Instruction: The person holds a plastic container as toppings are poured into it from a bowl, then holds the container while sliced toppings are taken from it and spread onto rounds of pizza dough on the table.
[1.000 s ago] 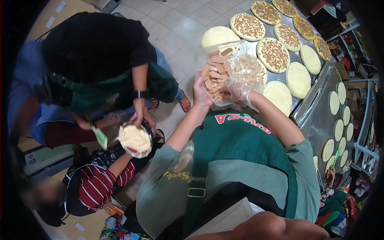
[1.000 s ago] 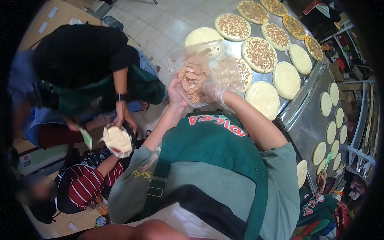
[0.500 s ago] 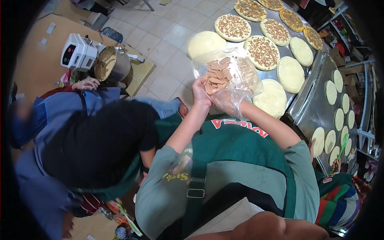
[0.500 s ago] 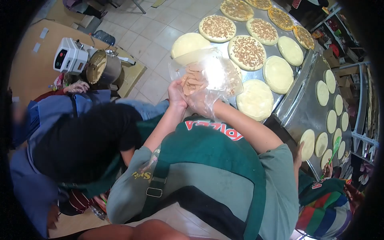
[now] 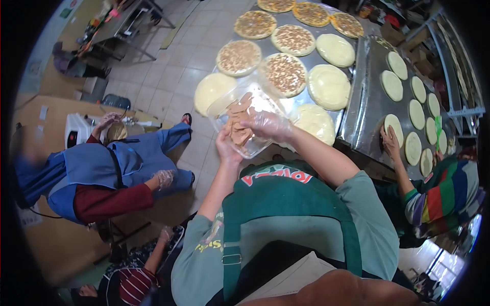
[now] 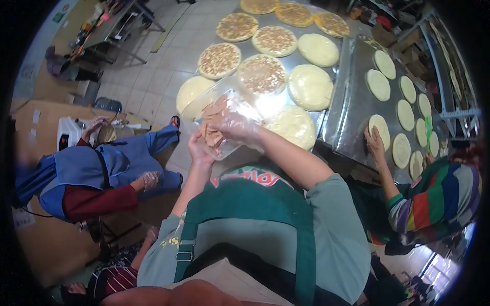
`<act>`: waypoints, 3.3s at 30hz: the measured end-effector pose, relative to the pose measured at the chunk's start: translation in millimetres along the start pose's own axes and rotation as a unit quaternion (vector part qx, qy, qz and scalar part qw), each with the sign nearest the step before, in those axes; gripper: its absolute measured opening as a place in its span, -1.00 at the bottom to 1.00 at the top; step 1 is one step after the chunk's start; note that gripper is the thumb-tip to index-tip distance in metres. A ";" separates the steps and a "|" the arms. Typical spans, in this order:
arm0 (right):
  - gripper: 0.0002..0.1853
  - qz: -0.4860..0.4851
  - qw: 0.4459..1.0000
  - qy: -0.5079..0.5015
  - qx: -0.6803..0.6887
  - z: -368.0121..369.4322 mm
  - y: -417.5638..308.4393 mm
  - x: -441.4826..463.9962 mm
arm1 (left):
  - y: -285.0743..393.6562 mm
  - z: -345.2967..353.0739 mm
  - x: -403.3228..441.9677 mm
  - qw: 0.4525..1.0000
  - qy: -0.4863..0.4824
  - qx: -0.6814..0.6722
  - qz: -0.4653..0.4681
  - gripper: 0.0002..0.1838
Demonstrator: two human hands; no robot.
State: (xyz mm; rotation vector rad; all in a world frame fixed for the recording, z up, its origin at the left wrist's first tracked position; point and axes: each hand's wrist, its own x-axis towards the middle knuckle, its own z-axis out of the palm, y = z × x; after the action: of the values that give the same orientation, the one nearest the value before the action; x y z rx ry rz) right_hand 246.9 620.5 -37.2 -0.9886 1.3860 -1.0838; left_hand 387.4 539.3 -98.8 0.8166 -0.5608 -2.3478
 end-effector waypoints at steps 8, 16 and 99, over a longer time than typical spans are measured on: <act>-0.75 0.067 0.929 0.112 0.346 -162.6 60.4 1.0 | 15.0 -13.4 -11.9 0.999 0.007 0.023 -0.031 -0.42; -0.86 0.142 0.923 0.252 0.254 -264.4 154.6 6.0 | 28.7 -33.2 -36.6 0.999 0.031 -0.014 -0.002 -0.42; -0.81 0.258 0.808 0.525 -0.068 -299.2 159.1 -52.1 | 126.6 -28.9 23.7 0.994 0.061 0.026 -0.087 -0.41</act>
State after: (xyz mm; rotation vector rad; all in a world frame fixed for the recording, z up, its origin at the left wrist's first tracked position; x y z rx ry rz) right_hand -46.2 735.4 -173.1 0.0473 2.4621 -1.1327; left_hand 440.3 424.8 -59.9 1.0627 -0.5194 -2.4273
